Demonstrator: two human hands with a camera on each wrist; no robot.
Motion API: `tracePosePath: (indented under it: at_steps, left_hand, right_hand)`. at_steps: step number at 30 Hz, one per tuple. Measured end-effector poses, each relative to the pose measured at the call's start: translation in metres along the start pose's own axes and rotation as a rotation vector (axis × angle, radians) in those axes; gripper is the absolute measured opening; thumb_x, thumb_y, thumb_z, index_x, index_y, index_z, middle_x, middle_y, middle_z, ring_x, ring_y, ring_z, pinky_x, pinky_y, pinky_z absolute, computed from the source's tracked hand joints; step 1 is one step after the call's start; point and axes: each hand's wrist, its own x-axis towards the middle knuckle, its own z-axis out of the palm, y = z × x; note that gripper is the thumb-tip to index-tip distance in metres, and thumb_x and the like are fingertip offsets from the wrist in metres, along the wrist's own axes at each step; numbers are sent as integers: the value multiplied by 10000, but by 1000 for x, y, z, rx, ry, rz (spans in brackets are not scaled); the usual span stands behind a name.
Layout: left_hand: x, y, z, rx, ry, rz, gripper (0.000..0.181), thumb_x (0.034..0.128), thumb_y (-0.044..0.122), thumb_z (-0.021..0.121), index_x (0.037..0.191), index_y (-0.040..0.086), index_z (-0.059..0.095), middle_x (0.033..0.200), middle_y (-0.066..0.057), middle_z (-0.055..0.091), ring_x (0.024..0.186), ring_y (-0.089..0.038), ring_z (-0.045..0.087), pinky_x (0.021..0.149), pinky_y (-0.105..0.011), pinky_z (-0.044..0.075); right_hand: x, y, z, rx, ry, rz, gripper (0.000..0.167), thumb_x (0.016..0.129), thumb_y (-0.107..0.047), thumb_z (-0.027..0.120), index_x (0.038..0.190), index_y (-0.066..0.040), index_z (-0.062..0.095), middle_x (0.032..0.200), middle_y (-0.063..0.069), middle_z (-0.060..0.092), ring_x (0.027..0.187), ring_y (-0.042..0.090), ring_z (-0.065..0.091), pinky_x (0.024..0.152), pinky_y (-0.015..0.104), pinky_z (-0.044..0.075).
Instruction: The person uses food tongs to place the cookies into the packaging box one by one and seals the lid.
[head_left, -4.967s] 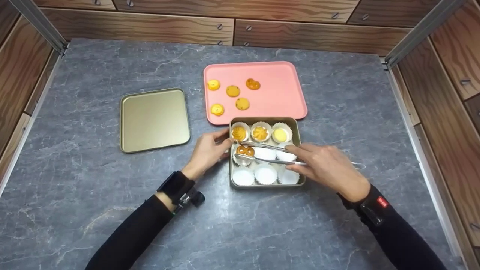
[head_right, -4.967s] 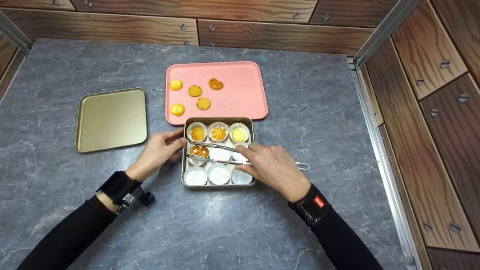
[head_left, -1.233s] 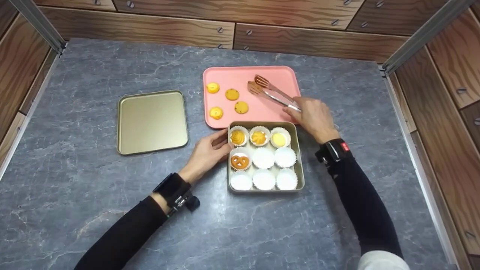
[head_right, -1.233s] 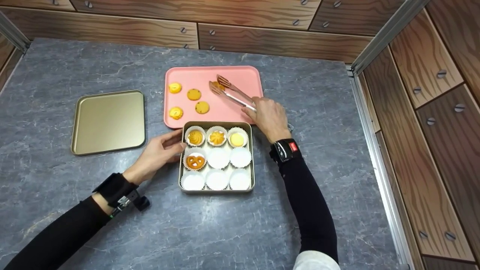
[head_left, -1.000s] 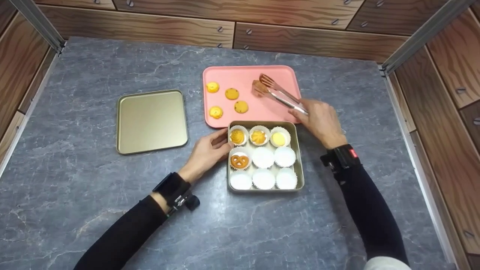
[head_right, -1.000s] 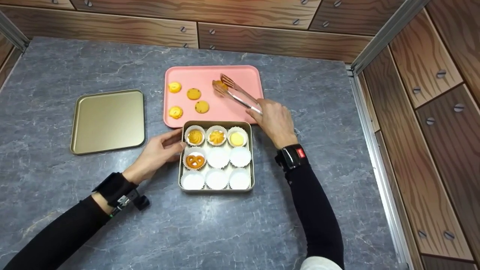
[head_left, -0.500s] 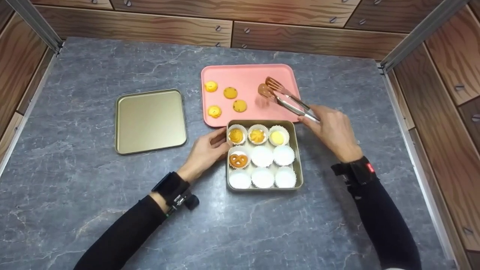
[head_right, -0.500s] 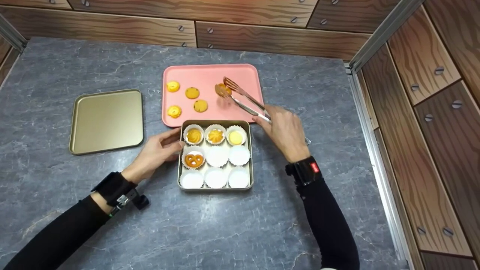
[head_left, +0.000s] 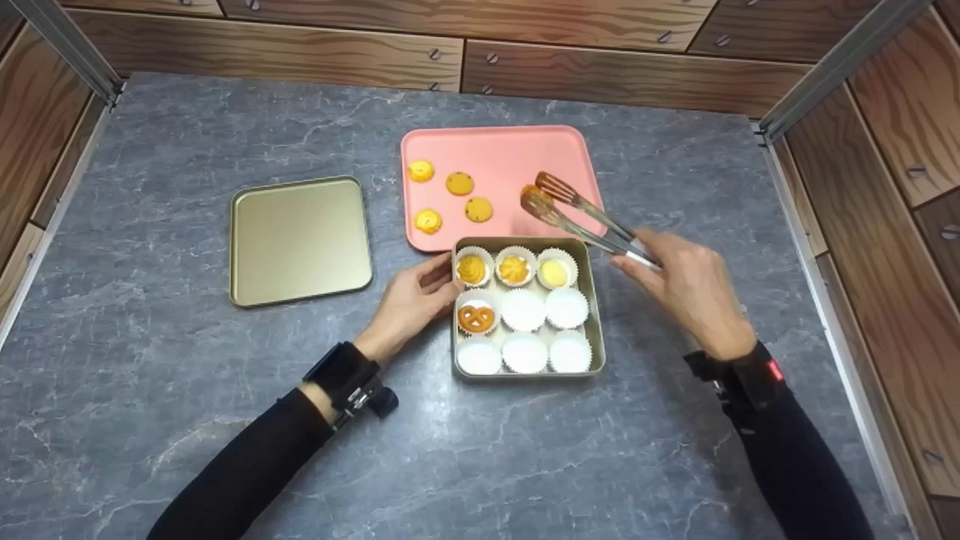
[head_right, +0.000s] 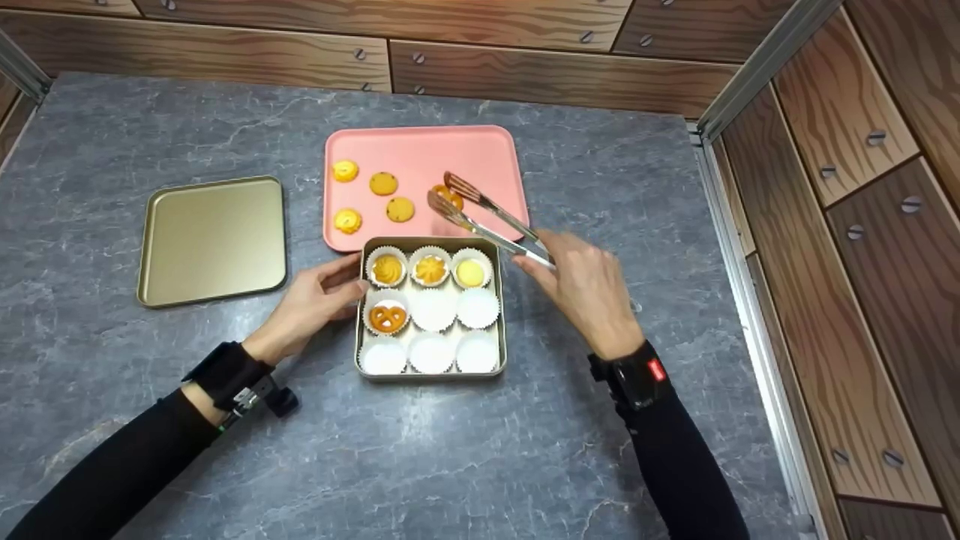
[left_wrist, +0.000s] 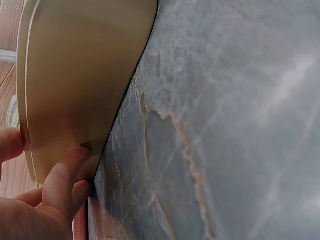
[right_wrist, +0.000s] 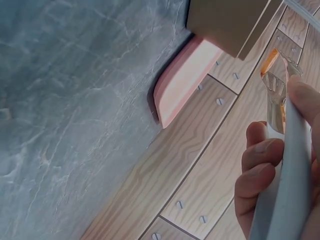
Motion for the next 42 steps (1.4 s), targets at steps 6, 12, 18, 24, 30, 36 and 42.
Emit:
tracePosePath:
  at_steps: [6, 12, 18, 24, 30, 36, 42]
  left_hand:
    - [0, 2, 0, 20, 4, -9, 653, 969, 72, 691, 1546, -36, 403, 1525, -252, 489, 1379, -324, 532, 1048, -294, 550]
    - [-1, 3, -1, 44, 5, -11, 649, 969, 76, 695, 1543, -29, 411, 1529, -240, 490, 1377, -305, 537, 1060, -263, 533]
    - [-1, 3, -1, 29, 6, -9, 655, 963, 75, 703, 1541, -29, 413, 1534, -232, 487, 1372, -306, 541, 1062, -268, 533]
    - [-1, 2, 0, 22, -1, -2, 649, 969, 80, 697, 1542, -33, 413, 1531, -238, 489, 1371, -311, 542, 1061, -279, 537]
    - [0, 1, 0, 24, 0, 6, 656, 965, 73, 699, 1540, -43, 406, 1545, -238, 471, 1379, -321, 534, 1074, -285, 528]
    - [0, 1, 0, 20, -2, -3, 662, 964, 68, 697, 1542, -48, 396, 1548, -240, 466, 1384, -315, 529, 1074, -274, 525]
    - [0, 0, 0, 34, -4, -4, 659, 968, 72, 691, 1546, -40, 395, 1541, -240, 475, 1384, -309, 530, 1075, -274, 525]
  right_hand:
    - [-15, -4, -7, 8, -14, -29, 447, 892, -273, 829, 1247, -22, 720, 842, 120, 736, 576, 173, 577, 457, 346, 512]
    - [-28, -4, -15, 34, -50, -51, 425, 875, -241, 846, 1222, -24, 730, 852, 113, 746, 575, 145, 585, 454, 313, 519]
    - [-40, -3, -18, 28, -108, -71, 431, 856, -256, 857, 1214, -44, 745, 940, 121, 770, 632, 186, 637, 509, 382, 567]
    - [-52, -2, -21, 22, -142, -82, 462, 827, -281, 877, 1220, -71, 757, 957, 93, 776, 656, 169, 647, 525, 396, 576]
    - [-59, -4, -24, 24, -167, -122, 480, 793, -268, 895, 1215, -86, 758, 817, 22, 725, 602, 85, 571, 483, 305, 532]
    - [-62, -9, -27, 16, -162, -170, 445, 777, -271, 900, 1170, -107, 772, 741, -39, 656, 562, 36, 494, 440, 223, 462]
    - [-64, -15, -28, 8, -192, -186, 445, 787, -300, 889, 1170, -109, 769, 759, -17, 682, 549, 34, 508, 426, 187, 452]
